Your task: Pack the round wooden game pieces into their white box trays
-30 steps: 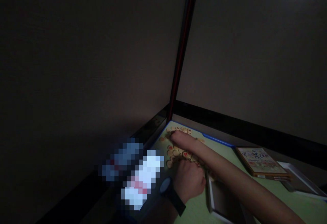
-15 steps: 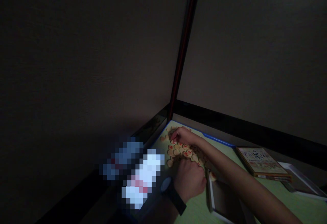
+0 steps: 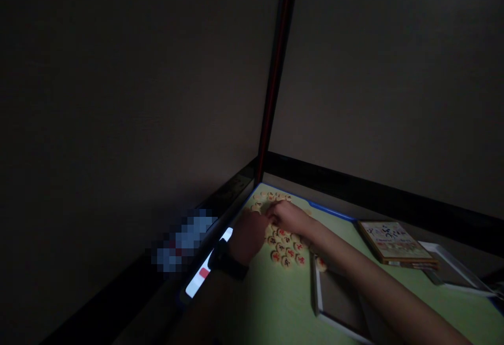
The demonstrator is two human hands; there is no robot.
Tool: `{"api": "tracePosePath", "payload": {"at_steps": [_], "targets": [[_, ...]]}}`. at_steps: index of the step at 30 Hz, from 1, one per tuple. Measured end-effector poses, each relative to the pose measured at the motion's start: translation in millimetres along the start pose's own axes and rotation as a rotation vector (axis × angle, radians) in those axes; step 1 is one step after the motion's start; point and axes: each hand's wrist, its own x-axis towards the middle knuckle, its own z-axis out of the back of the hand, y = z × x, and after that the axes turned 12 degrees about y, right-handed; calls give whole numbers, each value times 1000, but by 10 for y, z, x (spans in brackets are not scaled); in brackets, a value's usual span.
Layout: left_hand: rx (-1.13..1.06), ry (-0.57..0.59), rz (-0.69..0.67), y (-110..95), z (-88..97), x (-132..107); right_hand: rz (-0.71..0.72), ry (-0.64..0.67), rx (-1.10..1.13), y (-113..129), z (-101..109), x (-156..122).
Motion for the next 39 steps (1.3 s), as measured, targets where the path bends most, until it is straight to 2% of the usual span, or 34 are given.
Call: {"api": "tracePosePath", "payload": {"at_steps": [3, 7, 20, 27, 30, 36, 39], "targets": [[31, 52, -41, 67, -6, 74, -54, 36, -29, 128, -37, -86], [56, 65, -76, 89, -45, 150, -99, 53, -41, 229, -64, -118], [120, 48, -66, 80, -149, 168, -146, -13, 7, 264, -68, -251], [-138, -91, -238, 153, 44, 78, -142, -44, 12, 258, 42, -381], [-154, -140, -272, 171, 73, 26, -111, -17, 2, 287, 11, -360], [-100, -188, -251, 220, 34, -21, -84, 46, -29, 373, -99, -240], [-100, -226, -149, 259, -3, -11, -57, 76, -11, 384, -106, -174]]}}
